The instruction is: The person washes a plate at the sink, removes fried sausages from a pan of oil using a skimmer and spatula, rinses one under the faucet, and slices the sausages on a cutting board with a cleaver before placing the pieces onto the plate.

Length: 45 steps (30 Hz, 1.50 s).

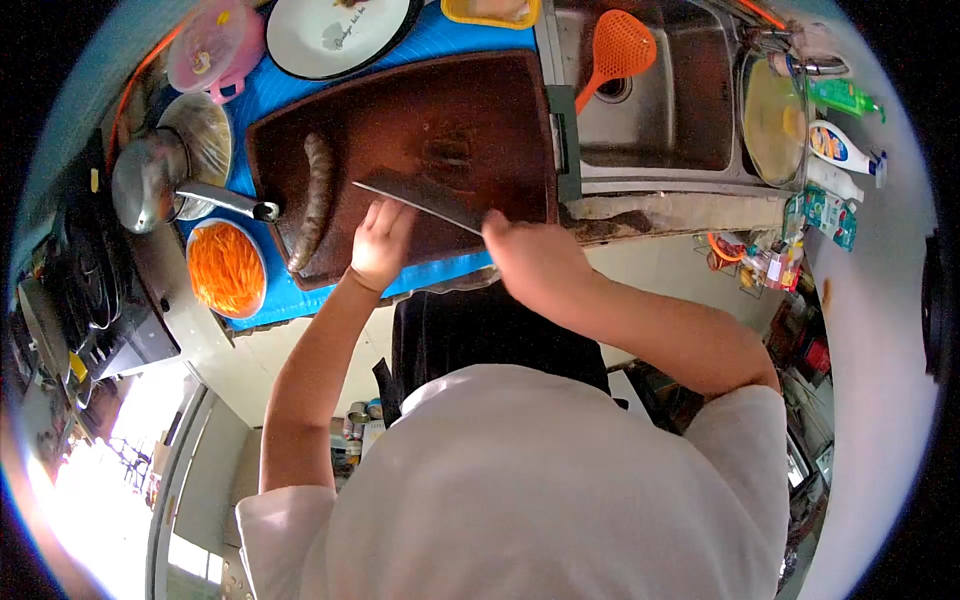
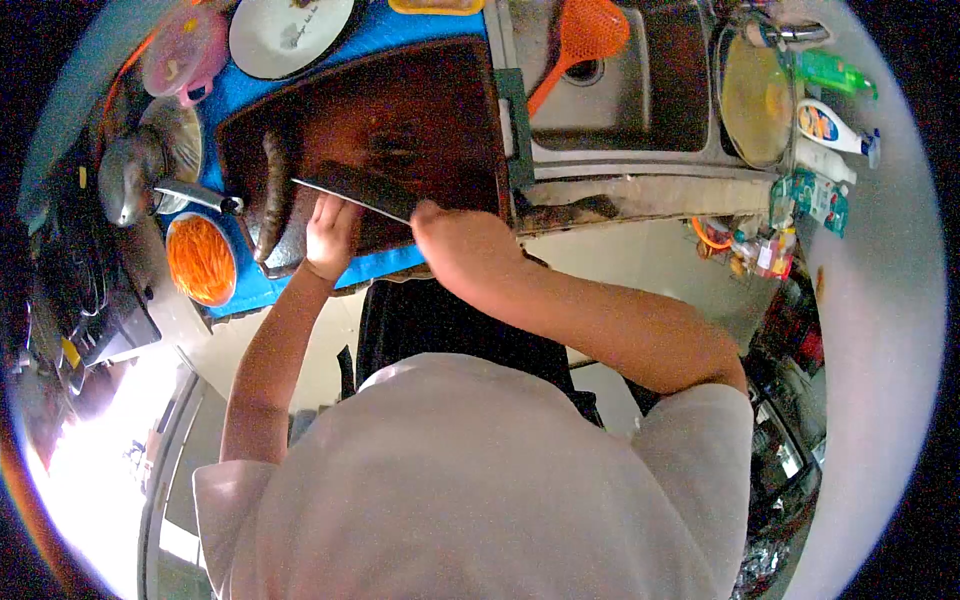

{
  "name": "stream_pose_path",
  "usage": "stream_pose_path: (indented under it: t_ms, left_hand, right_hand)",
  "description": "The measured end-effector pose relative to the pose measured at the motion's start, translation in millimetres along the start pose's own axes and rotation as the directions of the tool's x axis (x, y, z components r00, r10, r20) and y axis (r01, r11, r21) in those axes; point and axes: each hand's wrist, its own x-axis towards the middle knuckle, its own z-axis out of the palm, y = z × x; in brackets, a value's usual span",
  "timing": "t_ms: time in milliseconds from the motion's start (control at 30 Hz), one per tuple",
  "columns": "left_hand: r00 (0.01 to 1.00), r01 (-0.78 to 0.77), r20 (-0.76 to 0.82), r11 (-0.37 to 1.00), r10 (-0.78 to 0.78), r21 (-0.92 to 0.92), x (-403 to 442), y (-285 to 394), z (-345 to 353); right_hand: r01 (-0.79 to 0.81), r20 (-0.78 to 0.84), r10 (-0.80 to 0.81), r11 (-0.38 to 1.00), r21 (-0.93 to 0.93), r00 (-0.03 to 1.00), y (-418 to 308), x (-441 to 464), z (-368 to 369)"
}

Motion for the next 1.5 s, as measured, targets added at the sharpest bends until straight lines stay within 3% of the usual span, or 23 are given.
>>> stream_pose_path:
  t_ms: [67,100,233,333,433,533,567,767,1000,1267,1400,1500]
  left_hand:
    - [0.999,0.043,0.024,0.999,-0.043,-0.006,-4,-1,2]
    - [0.999,0.032,0.026,0.999,-0.032,-0.001,-6,-2,4]
    - [0.999,-0.036,-0.011,0.999,0.036,0.001,-4,-4,4]
    - [1.000,-0.011,-0.007,1.000,0.011,-0.020,-6,-4,5]
    - [1.000,0.022,0.008,0.999,-0.022,-0.032,-6,-6,7]
    - [0.999,0.009,0.036,1.000,-0.008,-0.017,-3,-6,5]
    - [0.999,0.007,0.054,1.000,-0.006,-0.011,-6,-4,3]
    - [0.999,-0.001,-0.035,0.999,-0.001,-0.041,3,-3,3]
    - [0.999,0.017,0.051,0.998,-0.014,-0.056,-1,-6,0]
    - [1.000,-0.010,-0.004,0.998,0.010,-0.069,9,4,-9]
    - [1.000,0.014,0.023,0.998,-0.012,-0.065,8,5,-11]
    - [1.000,0.020,0.012,0.996,-0.019,-0.088,8,7,-9]
  right_hand:
    - [0.042,-0.045,-0.042,0.999,-0.001,0.998,-6,12,0]
    - [0.057,0.012,-0.057,0.997,-0.049,0.998,-4,11,1]
    - [-0.056,0.085,0.058,0.998,-0.032,0.995,12,-22,-6]
    - [-0.050,0.064,0.048,0.999,0.019,0.997,9,-14,-8]
    - [0.062,-0.053,-0.062,0.998,-0.005,0.997,-4,23,2]
    - [0.042,0.001,-0.042,0.999,0.028,0.999,4,11,1]
    - [-0.048,0.085,0.043,0.998,0.050,0.995,5,1,-3]
    - [0.050,-0.004,-0.050,0.999,0.015,0.999,11,15,6]
    - [-0.019,0.111,0.023,0.999,-0.034,0.994,19,-6,-3]
    - [0.090,-0.061,-0.091,0.996,-0.022,0.994,13,34,10]
    - [0.002,0.092,0.003,0.999,-0.049,0.996,26,10,4]
    - [0.092,0.001,-0.092,0.995,-0.039,0.996,12,39,2]
